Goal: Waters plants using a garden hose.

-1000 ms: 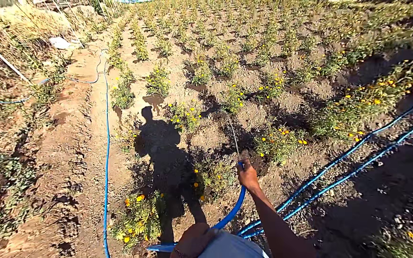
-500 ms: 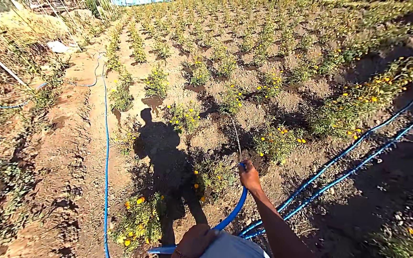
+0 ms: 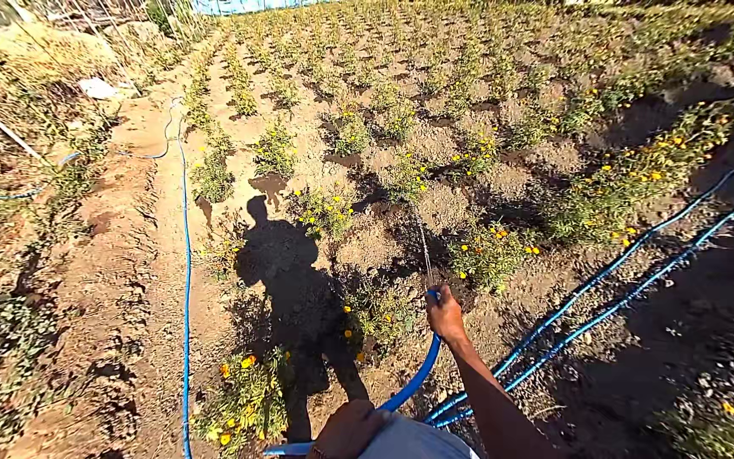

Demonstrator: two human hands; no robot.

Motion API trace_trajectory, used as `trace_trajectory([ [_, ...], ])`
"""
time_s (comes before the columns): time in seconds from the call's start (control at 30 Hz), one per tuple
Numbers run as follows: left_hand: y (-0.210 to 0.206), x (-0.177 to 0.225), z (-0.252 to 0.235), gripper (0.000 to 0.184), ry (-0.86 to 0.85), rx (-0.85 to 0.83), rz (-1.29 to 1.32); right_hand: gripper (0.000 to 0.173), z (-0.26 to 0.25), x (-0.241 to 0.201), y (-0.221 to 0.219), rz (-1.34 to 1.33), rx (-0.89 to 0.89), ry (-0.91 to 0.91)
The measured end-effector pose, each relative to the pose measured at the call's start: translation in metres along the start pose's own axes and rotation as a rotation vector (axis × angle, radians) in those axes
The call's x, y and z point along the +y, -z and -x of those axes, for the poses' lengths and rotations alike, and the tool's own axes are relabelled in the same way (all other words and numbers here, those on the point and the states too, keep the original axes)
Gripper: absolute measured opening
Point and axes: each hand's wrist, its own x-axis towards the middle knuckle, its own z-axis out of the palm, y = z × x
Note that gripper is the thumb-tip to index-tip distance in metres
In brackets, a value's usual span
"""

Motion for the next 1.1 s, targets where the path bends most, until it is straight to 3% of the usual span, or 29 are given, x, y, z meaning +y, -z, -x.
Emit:
trace_trajectory([
  [1.1, -0.0005, 0.0010, -0.0013, 0.056, 0.025, -0.013, -0.007, 0.029, 0.0036, 0.0071, 0.0016, -0.008, 0.027, -0.016],
])
